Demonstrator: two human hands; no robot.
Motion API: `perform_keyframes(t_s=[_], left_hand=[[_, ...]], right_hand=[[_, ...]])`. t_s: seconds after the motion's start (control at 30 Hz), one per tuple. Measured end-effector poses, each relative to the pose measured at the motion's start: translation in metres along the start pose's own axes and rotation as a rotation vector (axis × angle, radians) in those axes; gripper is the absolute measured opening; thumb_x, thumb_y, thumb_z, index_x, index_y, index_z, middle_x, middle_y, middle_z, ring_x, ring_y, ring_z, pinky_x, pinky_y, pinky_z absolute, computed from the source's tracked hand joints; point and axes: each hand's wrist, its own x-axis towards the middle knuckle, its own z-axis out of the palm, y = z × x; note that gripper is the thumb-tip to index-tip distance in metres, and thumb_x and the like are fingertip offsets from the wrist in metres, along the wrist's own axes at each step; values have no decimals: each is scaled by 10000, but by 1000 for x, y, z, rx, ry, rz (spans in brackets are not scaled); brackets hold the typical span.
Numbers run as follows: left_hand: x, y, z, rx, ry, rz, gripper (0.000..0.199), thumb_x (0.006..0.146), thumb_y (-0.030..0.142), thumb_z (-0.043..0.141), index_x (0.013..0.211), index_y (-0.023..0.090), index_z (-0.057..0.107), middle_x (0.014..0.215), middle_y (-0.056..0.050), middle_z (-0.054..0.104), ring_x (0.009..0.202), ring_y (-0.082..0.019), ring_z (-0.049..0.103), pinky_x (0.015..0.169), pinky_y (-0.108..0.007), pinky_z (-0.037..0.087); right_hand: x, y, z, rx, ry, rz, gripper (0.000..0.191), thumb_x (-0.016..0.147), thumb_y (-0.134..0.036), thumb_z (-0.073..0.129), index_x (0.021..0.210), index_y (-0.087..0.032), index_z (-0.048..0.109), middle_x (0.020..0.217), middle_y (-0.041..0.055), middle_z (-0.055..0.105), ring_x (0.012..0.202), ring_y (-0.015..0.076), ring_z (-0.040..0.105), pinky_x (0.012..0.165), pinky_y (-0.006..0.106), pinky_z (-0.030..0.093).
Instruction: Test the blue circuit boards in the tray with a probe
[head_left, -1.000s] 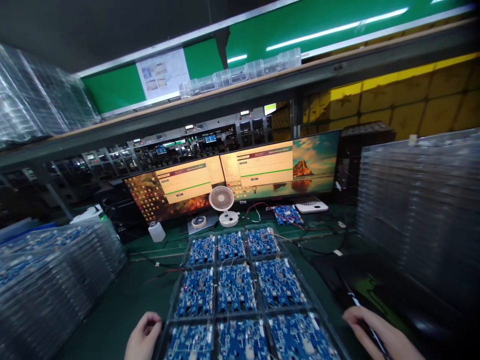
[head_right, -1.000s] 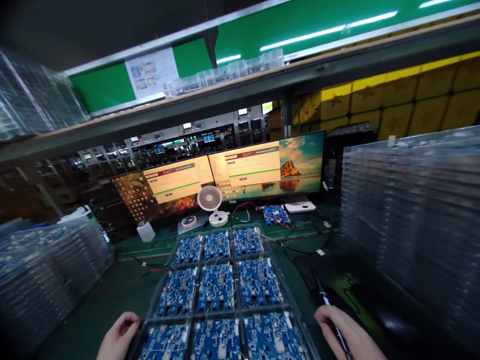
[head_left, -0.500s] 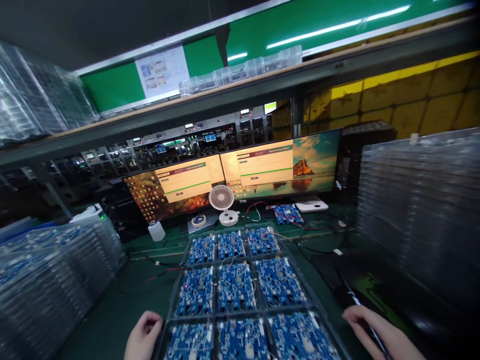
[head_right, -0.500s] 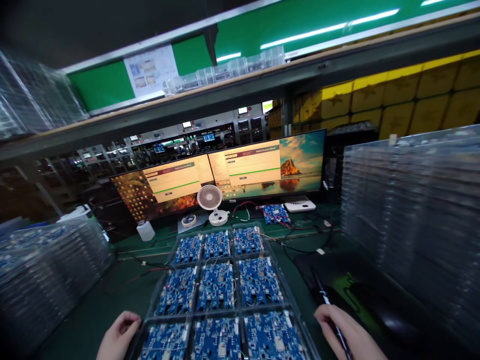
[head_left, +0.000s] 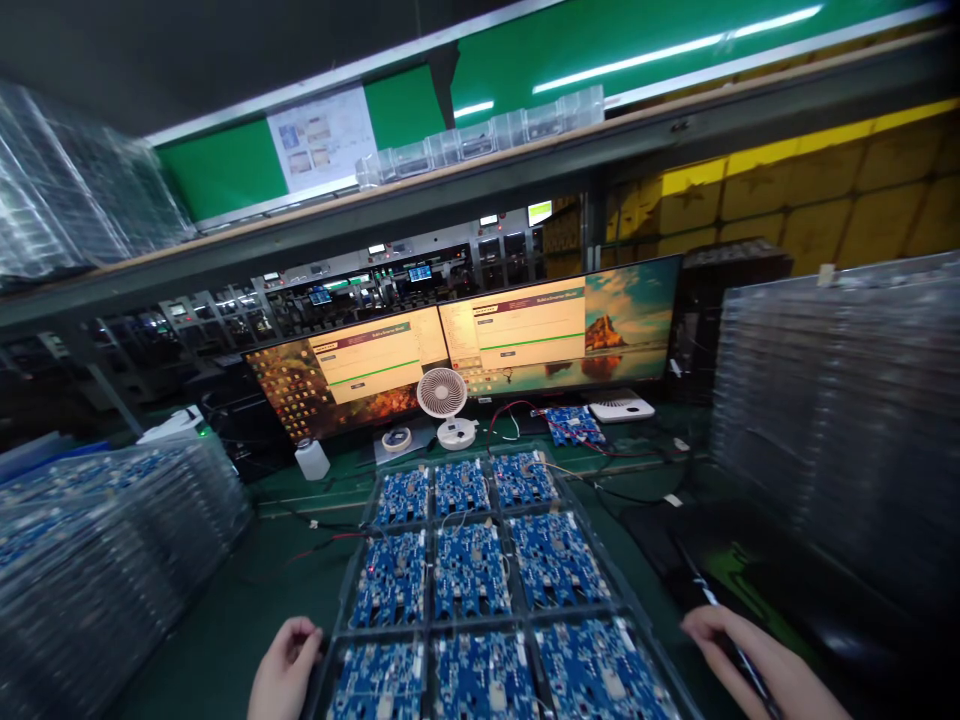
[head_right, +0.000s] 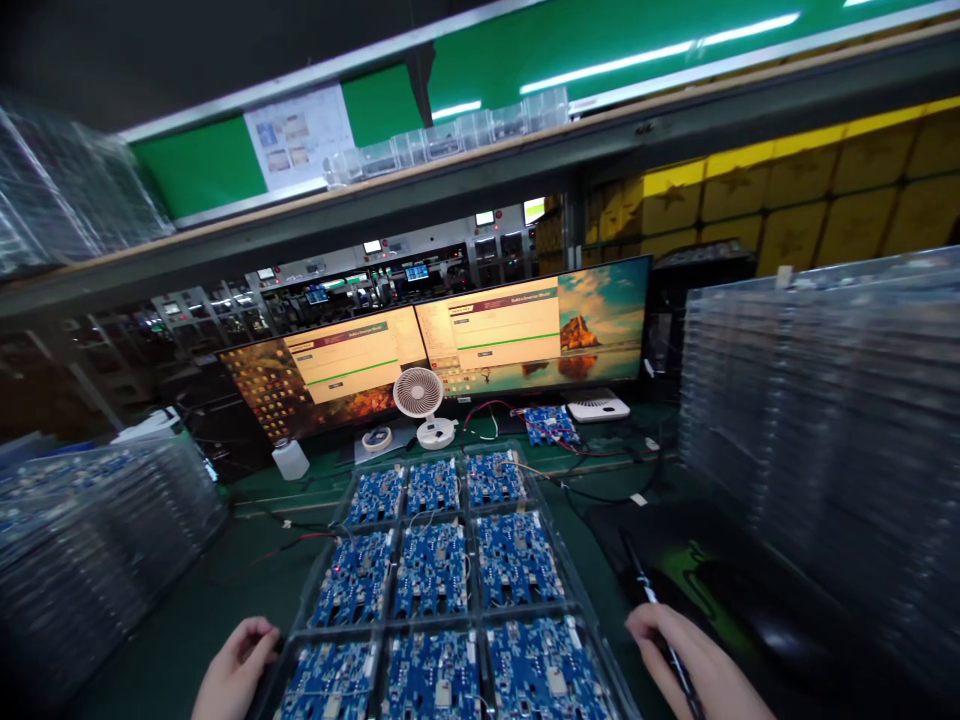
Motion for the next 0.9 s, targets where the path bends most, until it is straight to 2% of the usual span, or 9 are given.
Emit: perform_keyframes(t_s=[0.1, 0.27, 0.57, 0.73, 0.83, 0.9], left_hand=[[0, 2, 1, -10, 12, -8, 627, 366, 728, 706, 658, 202, 531, 575, 40, 562, 573, -164, 547, 587, -274, 446], [0, -1, 0, 15, 14, 16, 586, 405, 714, 686, 649, 205, 532, 575, 35, 555, 572, -167, 546, 588, -279, 446], [3, -7, 0, -6, 5, 48, 558, 427, 695, 702, 571, 208, 471, 600, 37, 562, 560, -142, 518, 578, -263, 438], [8, -13, -1, 2, 28, 56, 558, 443, 700, 689, 629, 212, 493, 605, 39, 569, 558, -159, 552, 575, -278, 455], [8, -9, -11, 61, 89, 33, 615, 456, 739, 629, 758, 207, 563, 633, 13, 616, 589, -202, 596, 603, -317, 485], [5, 0, -23, 117, 166, 8, 660, 488, 757, 566, 844, 202, 600, 762, -34, 683, 694, -242, 641, 685, -353, 510]], right_hand=[[0, 2, 0, 8, -5, 4, 141, 950, -344, 431, 941, -235, 520, 867, 4, 628, 780, 97, 635, 741, 110, 498], [-1, 4, 3, 3, 4, -4, 158, 937, -356, 445, 933, -228, 536, 887, 24, 637, 786, 120, 638, 735, 132, 512], [2, 2, 1, -22, 21, -74, 82, 943, -300, 447, 988, -255, 500, 871, -17, 632, 781, 75, 637, 729, 77, 489], [1, 2, 1, 7, 6, -31, 120, 942, -333, 446, 954, -245, 527, 856, -3, 637, 786, 89, 640, 727, 92, 500], [-2, 9, 4, 57, 9, 37, 197, 936, -384, 450, 976, -231, 569, 884, 21, 655, 813, 113, 650, 739, 118, 515], [-5, 17, 5, 110, 20, 102, 276, 924, -435, 475, 1045, -220, 598, 917, 37, 672, 817, 132, 660, 750, 141, 528]])
